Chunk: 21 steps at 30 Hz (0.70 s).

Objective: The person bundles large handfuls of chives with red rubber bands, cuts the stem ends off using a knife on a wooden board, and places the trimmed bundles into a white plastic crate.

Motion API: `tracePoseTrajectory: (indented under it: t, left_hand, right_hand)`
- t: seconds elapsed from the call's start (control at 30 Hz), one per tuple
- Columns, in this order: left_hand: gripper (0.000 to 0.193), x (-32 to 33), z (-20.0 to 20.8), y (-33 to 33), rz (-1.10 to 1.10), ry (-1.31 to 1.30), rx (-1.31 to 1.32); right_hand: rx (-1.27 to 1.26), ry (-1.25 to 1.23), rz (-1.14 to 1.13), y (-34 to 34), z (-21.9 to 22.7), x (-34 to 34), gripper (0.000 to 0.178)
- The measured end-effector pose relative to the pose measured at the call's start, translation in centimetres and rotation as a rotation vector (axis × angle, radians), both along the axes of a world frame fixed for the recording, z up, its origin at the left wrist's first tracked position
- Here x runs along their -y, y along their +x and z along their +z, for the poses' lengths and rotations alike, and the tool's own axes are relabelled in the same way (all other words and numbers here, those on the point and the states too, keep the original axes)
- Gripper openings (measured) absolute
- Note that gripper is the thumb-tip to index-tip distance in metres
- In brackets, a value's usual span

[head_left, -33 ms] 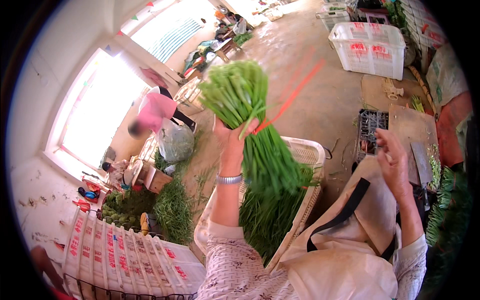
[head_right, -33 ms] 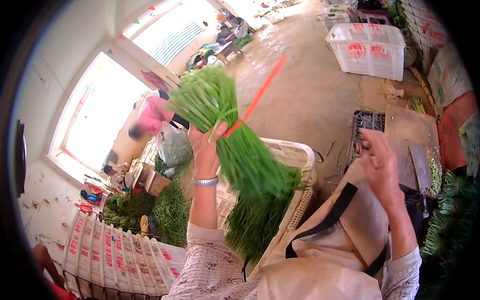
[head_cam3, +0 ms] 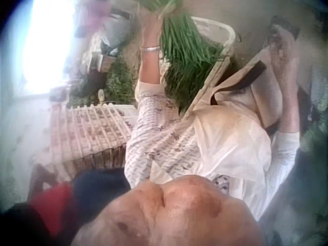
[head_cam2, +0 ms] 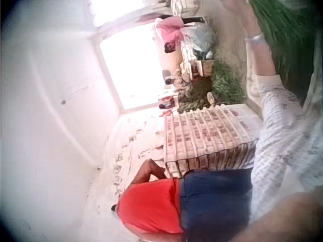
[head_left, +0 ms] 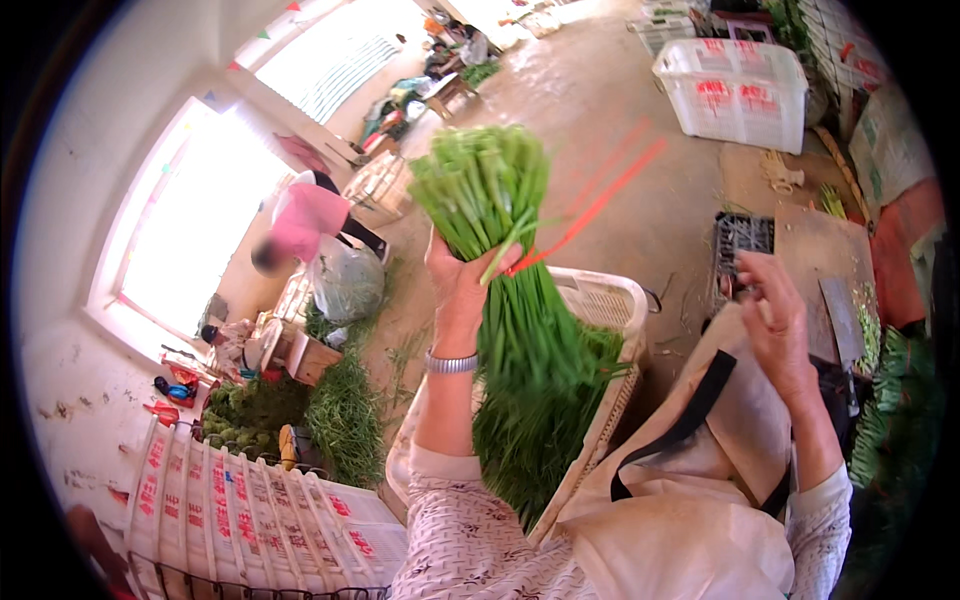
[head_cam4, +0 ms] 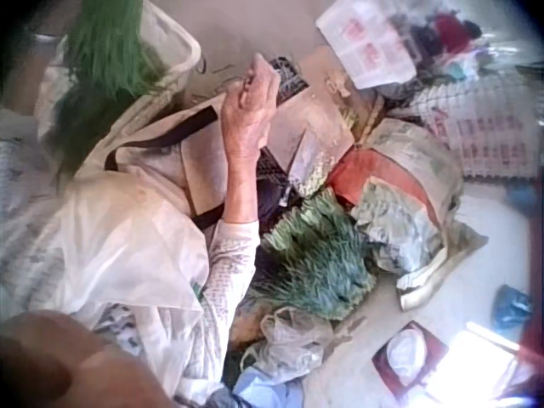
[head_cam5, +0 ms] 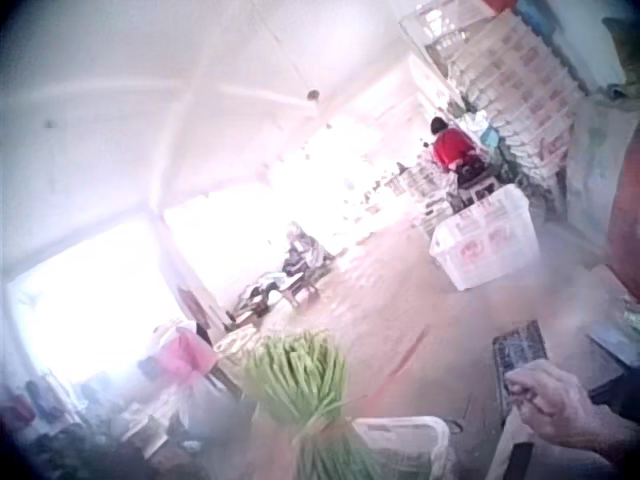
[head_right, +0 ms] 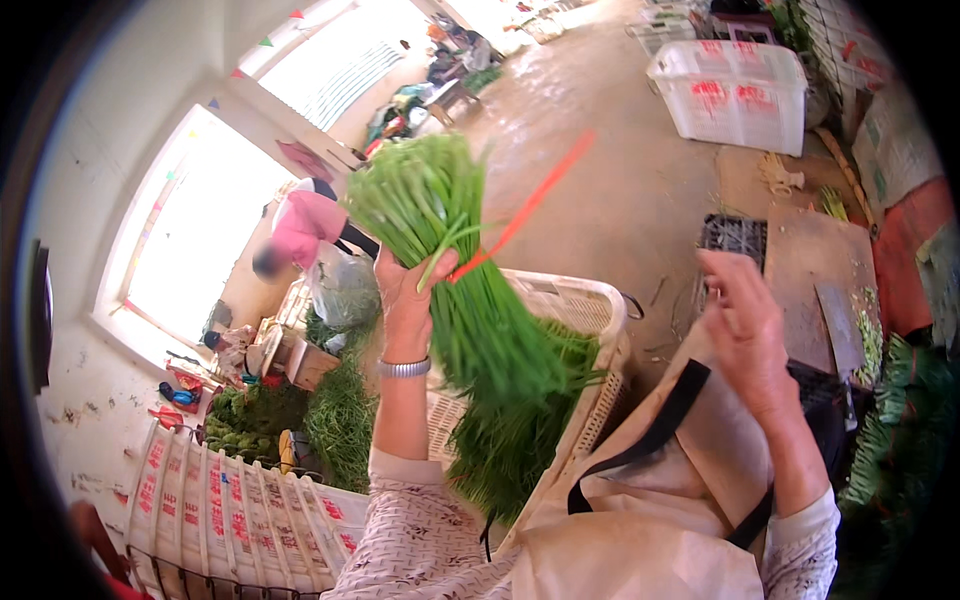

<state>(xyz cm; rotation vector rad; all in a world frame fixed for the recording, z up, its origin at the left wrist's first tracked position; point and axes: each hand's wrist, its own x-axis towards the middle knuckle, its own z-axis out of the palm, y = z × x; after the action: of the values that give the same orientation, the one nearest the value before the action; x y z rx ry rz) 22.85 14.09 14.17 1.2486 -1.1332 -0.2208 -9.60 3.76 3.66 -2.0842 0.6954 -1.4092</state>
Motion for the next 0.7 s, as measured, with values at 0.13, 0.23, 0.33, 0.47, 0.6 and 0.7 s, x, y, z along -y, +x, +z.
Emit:
tracePoseTrajectory:
  t: [0.13, 0.23, 0.33, 0.47, 0.6, 0.7]
  left_hand:
    - [0.050, -0.3, -2.3, -2.4, -0.186, 0.328, -0.152]
    - [0.044, 1.4, -5.7, -4.5, -0.369, 0.433, -0.193]
    - [0.048, 3.3, -7.9, -7.6, -0.506, 0.493, -0.257]
    - [0.052, 4.6, -10.4, -9.7, -0.615, 0.661, -0.313]
    - [0.063, 5.2, -12.8, -12.1, -0.695, 0.754, -0.382]
    - [0.070, 5.5, -15.2, -12.5, -0.701, 0.728, -0.272]
  right_hand:
    - [0.021, -0.268, 0.085, 3.9, 3.5, -3.2, 0.046]
    - [-0.086, -0.412, 0.071, 5.6, 4.7, -3.3, 0.044]
    - [-0.168, -0.393, -0.058, 5.5, 2.3, -1.9, 0.031]
    - [-0.150, -0.308, -0.053, 3.3, -0.8, -1.6, 0.022]
    - [0.061, 0.242, 0.006, 0.9, -2.5, -1.9, 0.012]
    - [0.403, 0.883, 0.136, -1.3, -3.2, -1.4, 0.003]
